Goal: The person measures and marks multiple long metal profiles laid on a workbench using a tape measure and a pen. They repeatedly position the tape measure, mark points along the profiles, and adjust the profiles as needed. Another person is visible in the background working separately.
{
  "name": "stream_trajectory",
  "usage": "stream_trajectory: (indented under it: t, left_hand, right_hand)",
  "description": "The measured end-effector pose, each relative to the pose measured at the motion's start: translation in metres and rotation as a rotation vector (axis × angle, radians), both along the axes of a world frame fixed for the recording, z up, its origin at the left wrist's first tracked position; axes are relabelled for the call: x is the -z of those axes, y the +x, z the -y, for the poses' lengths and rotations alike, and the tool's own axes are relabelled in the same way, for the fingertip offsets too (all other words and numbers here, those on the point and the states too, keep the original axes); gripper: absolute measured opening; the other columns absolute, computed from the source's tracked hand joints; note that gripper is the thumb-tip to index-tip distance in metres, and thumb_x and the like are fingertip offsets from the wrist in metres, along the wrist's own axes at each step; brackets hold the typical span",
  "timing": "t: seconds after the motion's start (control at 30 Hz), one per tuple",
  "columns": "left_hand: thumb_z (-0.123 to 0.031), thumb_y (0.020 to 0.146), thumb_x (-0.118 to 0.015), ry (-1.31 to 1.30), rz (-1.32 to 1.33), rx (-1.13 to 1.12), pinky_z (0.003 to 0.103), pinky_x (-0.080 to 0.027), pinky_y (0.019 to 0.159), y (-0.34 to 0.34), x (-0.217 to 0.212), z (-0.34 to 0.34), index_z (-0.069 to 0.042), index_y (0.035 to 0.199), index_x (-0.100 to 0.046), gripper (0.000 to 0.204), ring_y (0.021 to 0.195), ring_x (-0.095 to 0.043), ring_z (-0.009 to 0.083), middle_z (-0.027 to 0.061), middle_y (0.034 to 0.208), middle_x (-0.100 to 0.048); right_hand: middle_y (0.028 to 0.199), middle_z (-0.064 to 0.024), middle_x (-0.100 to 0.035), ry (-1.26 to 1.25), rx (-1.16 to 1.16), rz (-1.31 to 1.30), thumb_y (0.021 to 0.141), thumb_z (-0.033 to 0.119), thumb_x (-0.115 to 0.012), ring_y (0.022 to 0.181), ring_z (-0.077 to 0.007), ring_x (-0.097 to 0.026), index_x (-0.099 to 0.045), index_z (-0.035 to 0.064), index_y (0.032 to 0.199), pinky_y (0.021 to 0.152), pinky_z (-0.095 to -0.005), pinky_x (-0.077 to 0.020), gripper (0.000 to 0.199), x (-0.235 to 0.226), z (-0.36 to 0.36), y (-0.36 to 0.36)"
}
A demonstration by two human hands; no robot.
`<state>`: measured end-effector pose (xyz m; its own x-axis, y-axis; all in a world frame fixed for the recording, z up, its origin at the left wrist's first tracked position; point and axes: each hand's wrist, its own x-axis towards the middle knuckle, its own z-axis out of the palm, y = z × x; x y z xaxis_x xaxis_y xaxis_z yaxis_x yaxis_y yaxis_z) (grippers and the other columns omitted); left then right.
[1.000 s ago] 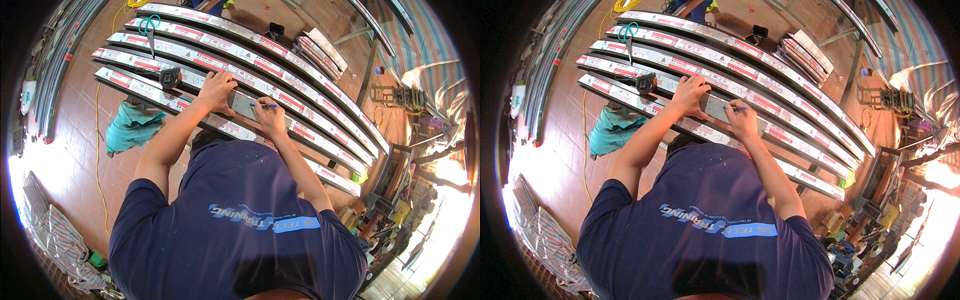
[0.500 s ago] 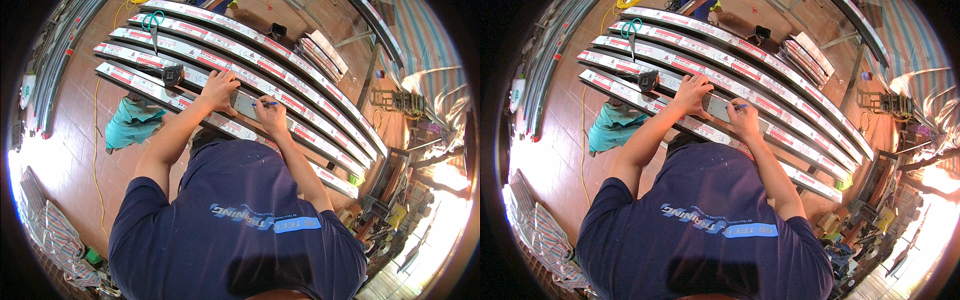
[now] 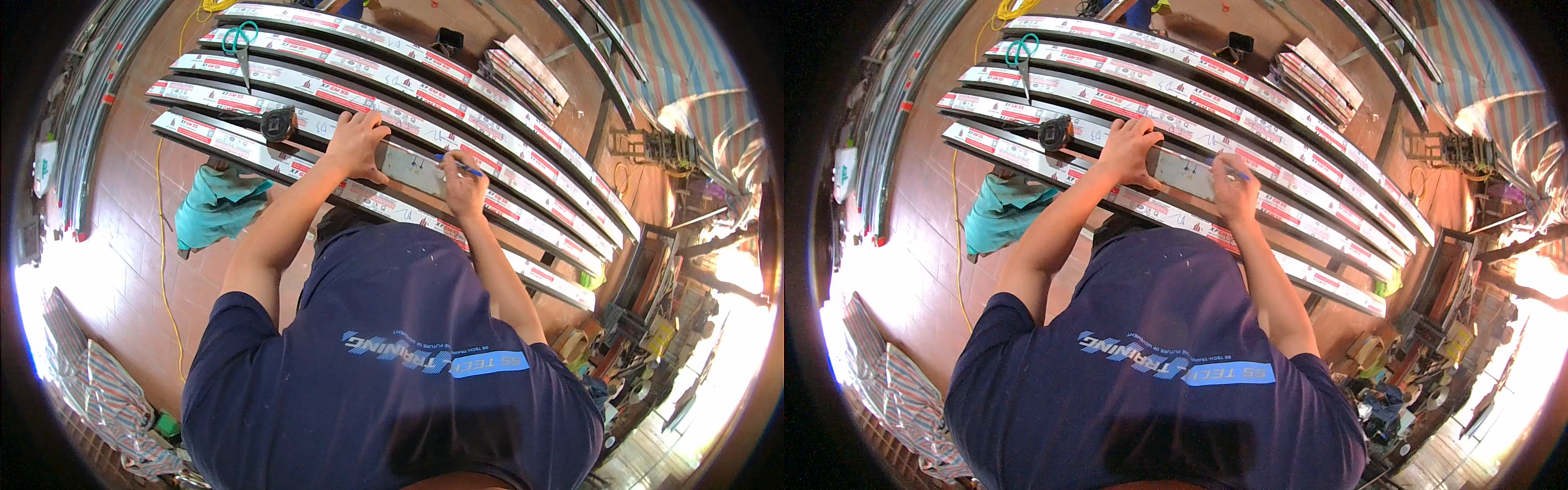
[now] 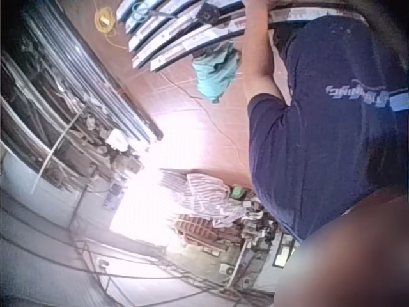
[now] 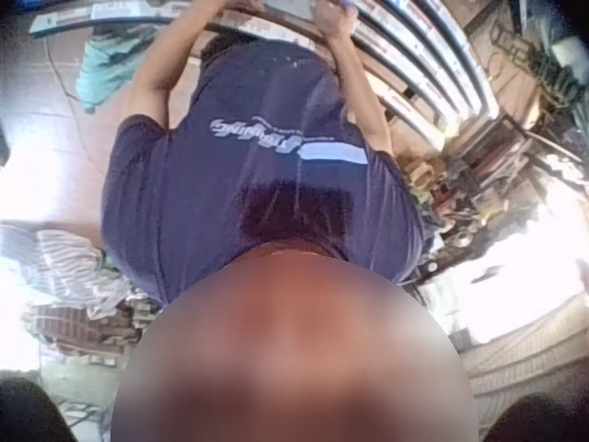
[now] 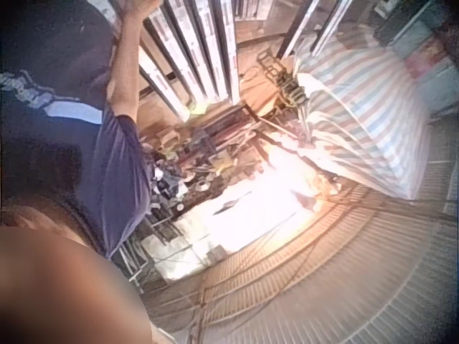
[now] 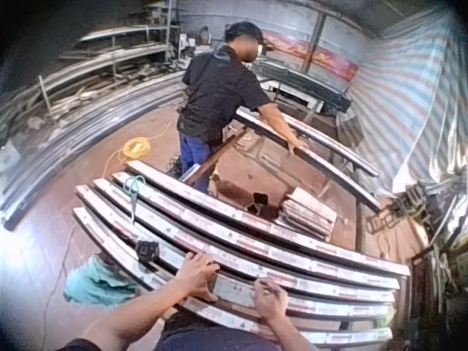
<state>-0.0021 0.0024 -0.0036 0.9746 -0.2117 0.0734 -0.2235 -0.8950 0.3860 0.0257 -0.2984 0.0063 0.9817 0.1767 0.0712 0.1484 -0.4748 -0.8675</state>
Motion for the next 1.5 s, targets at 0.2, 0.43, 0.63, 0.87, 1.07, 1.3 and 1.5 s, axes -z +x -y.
stream_trajectory:
  t: [0.2,0.43,0.63,0.87,1.07,1.3,1.5]
  left_hand:
    - [-0.058,0.053,-0.109,0.017,-0.026,0.013,0.051,-0.045,0.116,0.001,0.001,0.001,-0.015,0.139,-0.079,0.101,0.135,-0.064,0.0301,0.0071,0.137,-0.065]
    - [-0.059,0.057,-0.107,0.05,-0.018,0.081,0.052,-0.046,0.117,0.008,0.002,0.0,-0.01,0.139,-0.08,0.099,0.133,-0.064,0.0317,0.0092,0.136,-0.064]
    - [-0.057,0.056,-0.106,0.063,-0.044,0.113,0.052,-0.049,0.114,0.015,-0.004,0.002,-0.009,0.135,-0.081,0.096,0.124,-0.069,0.0332,0.01,0.129,-0.064]
    - [-0.067,0.055,-0.106,0.092,-0.055,0.138,0.051,-0.05,0.114,0.018,-0.004,0.002,-0.004,0.13,-0.084,0.1,0.125,-0.07,0.032,0.0115,0.13,-0.067]
    - [-0.072,0.056,-0.104,0.15,-0.12,0.192,0.056,-0.048,0.121,0.023,-0.009,0.002,-0.004,0.132,-0.084,0.104,0.123,-0.072,0.0325,0.0106,0.134,-0.066]
    - [-0.075,0.059,-0.099,0.223,-0.261,0.198,0.055,-0.055,0.118,0.029,-0.02,0.004,-0.003,0.135,-0.084,0.106,0.122,-0.077,0.035,0.0142,0.141,-0.071]
    - [-0.077,0.061,-0.096,0.281,-0.34,0.238,0.048,-0.065,0.097,0.04,-0.031,0.008,-0.004,0.135,-0.085,0.104,0.107,-0.081,0.0366,0.0174,0.133,-0.075]
  right_hand:
    - [0.119,-0.0164,-0.082,-0.347,-0.057,0.127,0.107,0.021,-0.084,0.11,-0.0348,-0.079,-0.076,0.0073,0.136,0.097,-0.0468,-0.0624,0.034,-0.007,0.074,-0.024]
    - [0.133,-0.015,-0.075,-0.477,-0.148,0.207,0.074,0.022,-0.106,0.138,-0.043,-0.065,-0.07,0.0131,0.145,0.122,-0.0576,-0.0484,0.081,-0.003,0.122,-0.04]
    - [0.132,-0.0089,-0.073,-0.566,-0.104,0.197,0.062,0.018,-0.111,0.141,-0.0379,-0.064,-0.065,0.0159,0.147,0.121,-0.0576,-0.0472,0.096,0.004,0.124,-0.03]
    - [0.129,-0.0079,-0.075,-0.585,-0.129,0.127,0.061,0.02,-0.111,0.135,-0.0355,-0.066,-0.066,0.0151,0.136,0.116,-0.055,-0.0507,0.087,-0.006,0.122,-0.02]
    - [0.117,-0.008,-0.074,-0.613,-0.211,0.023,0.058,0.024,-0.11,0.128,-0.0357,-0.067,-0.066,0.0145,0.128,0.111,-0.0517,-0.0531,0.083,-0.009,0.126,-0.008]
    - [0.114,-0.0122,-0.074,-0.567,-0.246,0.019,0.057,0.03,-0.11,0.119,-0.037,-0.07,-0.067,0.0127,0.122,0.105,-0.0505,-0.0582,0.079,-0.014,0.132,-0.003]
    - [0.109,-0.0136,-0.074,-0.582,-0.295,-0.113,0.056,0.038,-0.109,0.112,-0.0376,-0.073,-0.067,0.0115,0.119,0.098,-0.0488,-0.0617,0.08,-0.027,0.136,0.01]
